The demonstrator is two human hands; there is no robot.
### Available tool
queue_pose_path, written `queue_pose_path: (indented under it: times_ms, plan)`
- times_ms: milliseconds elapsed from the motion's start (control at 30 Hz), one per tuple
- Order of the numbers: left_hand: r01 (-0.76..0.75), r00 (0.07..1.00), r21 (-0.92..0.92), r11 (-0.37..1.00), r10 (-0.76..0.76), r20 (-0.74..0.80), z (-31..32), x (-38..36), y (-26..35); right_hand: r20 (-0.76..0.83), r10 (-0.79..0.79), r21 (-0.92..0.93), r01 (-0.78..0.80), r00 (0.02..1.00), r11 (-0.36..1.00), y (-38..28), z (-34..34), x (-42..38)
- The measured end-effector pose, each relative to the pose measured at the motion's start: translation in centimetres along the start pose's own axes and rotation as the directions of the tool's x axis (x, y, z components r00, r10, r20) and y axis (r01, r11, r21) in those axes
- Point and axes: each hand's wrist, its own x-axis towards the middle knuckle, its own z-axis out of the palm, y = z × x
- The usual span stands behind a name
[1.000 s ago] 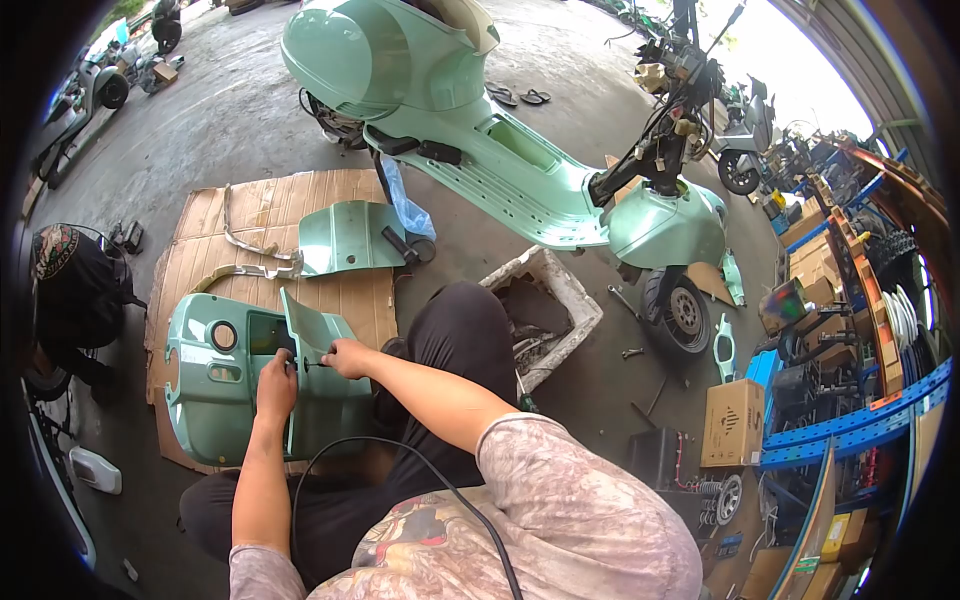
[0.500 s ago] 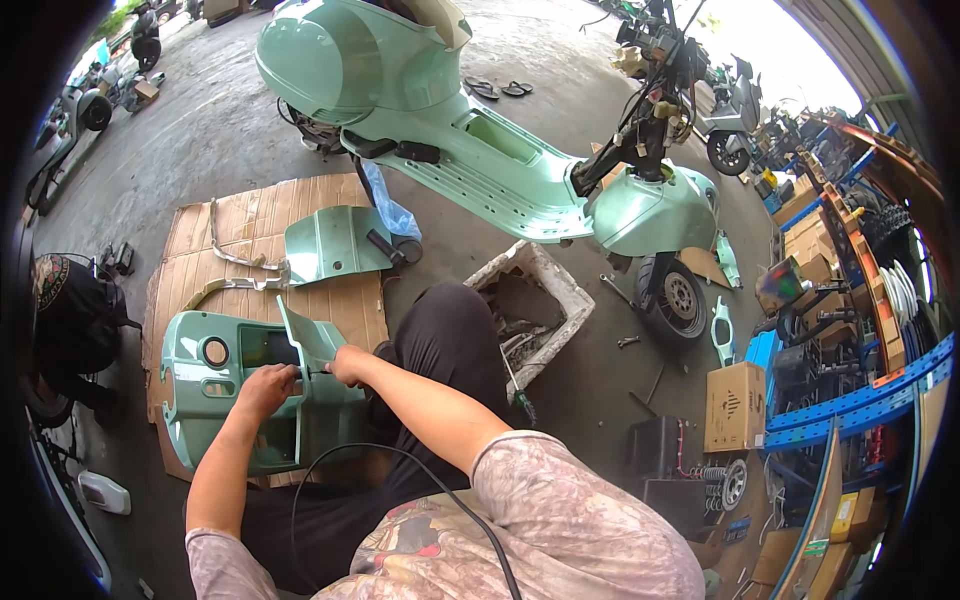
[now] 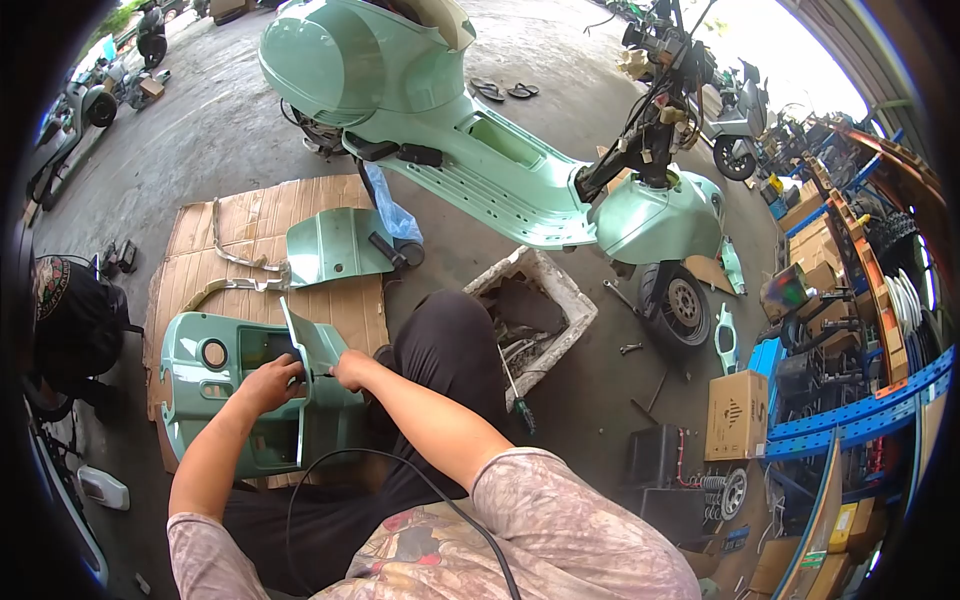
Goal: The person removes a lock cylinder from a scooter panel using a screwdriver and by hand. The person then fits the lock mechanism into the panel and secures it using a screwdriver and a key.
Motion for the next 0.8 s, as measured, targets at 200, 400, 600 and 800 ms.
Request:
queue_pose_path:
  times_ms: [200,400,600,800]
  plan:
    - [0.045,0.998,-0.156,0.987,-0.052,-0.04,0.2,0.1,0.1,0.006,0.014,0.1,-0.015,1.0,0.995,-0.3,-0.1,-0.1]
    - [0.071,0.997,-0.203,0.977,-0.073,-0.002,0.0,0.1,-0.3,0.122,0.086,0.11,-0.099,0.989,0.989,-1.5,-1.0,-0.8]
    - [-0.06,0.977,-0.216,0.975,0.012,-0.213,1.8,-0.2,-1.9,0.127,0.075,0.135,-0.093,0.989,0.987,-2.1,-1.4,-1.2]
    - [0.12,0.944,-0.333,0.935,-0.212,-0.254,1.7,-1.2,0.0,0.127,0.062,0.125,-0.078,0.99,0.989,-2.0,-0.9,-0.7]
